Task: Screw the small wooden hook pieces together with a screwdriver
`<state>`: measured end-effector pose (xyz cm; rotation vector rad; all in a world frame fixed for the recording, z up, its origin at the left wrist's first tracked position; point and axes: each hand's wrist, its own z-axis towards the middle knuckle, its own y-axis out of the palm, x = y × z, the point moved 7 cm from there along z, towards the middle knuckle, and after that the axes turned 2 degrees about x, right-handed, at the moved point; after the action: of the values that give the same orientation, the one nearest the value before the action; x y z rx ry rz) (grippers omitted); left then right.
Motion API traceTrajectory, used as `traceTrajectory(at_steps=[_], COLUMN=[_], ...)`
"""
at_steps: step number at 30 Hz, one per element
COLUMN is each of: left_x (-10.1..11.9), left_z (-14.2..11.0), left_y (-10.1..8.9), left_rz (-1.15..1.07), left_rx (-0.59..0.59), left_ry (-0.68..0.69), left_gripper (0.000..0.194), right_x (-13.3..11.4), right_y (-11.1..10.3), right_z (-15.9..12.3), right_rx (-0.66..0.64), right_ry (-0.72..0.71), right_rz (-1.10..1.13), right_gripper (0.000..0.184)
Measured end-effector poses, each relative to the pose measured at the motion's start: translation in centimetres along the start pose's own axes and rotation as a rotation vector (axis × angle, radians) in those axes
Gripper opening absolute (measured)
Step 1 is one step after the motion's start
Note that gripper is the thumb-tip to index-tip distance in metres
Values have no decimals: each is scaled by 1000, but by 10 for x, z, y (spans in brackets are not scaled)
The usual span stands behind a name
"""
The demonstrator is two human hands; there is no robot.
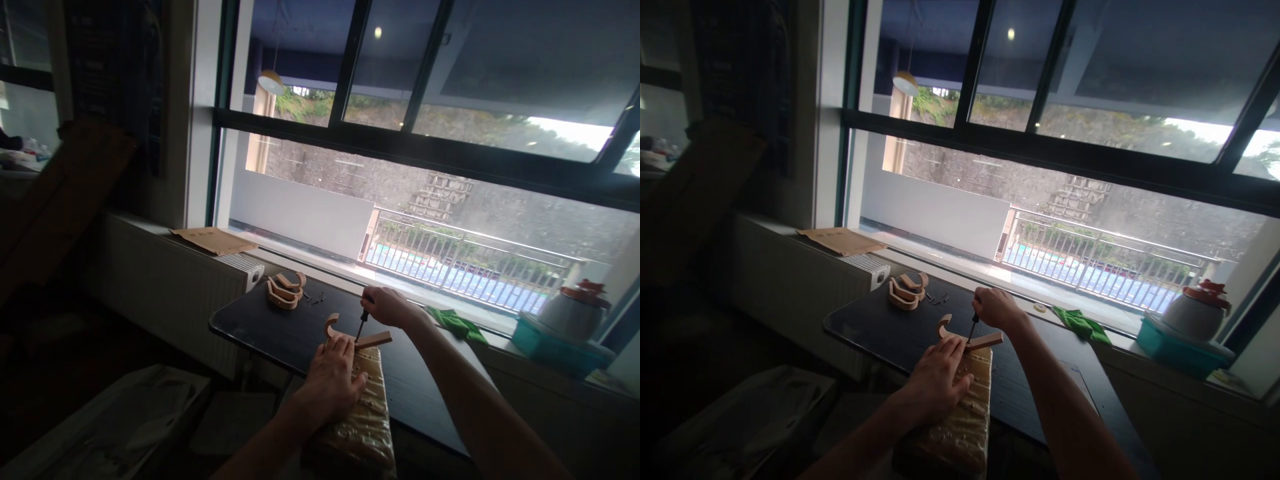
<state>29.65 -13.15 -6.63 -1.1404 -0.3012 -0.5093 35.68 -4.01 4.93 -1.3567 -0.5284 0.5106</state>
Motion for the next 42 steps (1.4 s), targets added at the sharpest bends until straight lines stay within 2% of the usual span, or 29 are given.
traceTrajectory(at_steps=[7, 15, 24, 34, 42], left_x=[1, 2, 2, 0, 6], left_z=[3, 25, 20, 22, 19], left_y=[1, 2, 6, 8, 3], left_rz=[17, 42, 76, 109, 128], left_rx=[15, 28, 19, -41, -11], left_ry=[-23, -1, 28, 1, 19], left_gripper=[63, 56, 54, 57, 55], right_x=[6, 10, 12, 12, 11], right_y=[8, 5, 8, 3, 7], right_z=[7, 15, 14, 20, 20], right_rx=[30, 59, 68, -8, 17], right_ry=[67, 84, 86, 10, 71], right_rz=[-15, -53, -35, -20, -60], right_gripper=[28, 29, 28, 26, 29])
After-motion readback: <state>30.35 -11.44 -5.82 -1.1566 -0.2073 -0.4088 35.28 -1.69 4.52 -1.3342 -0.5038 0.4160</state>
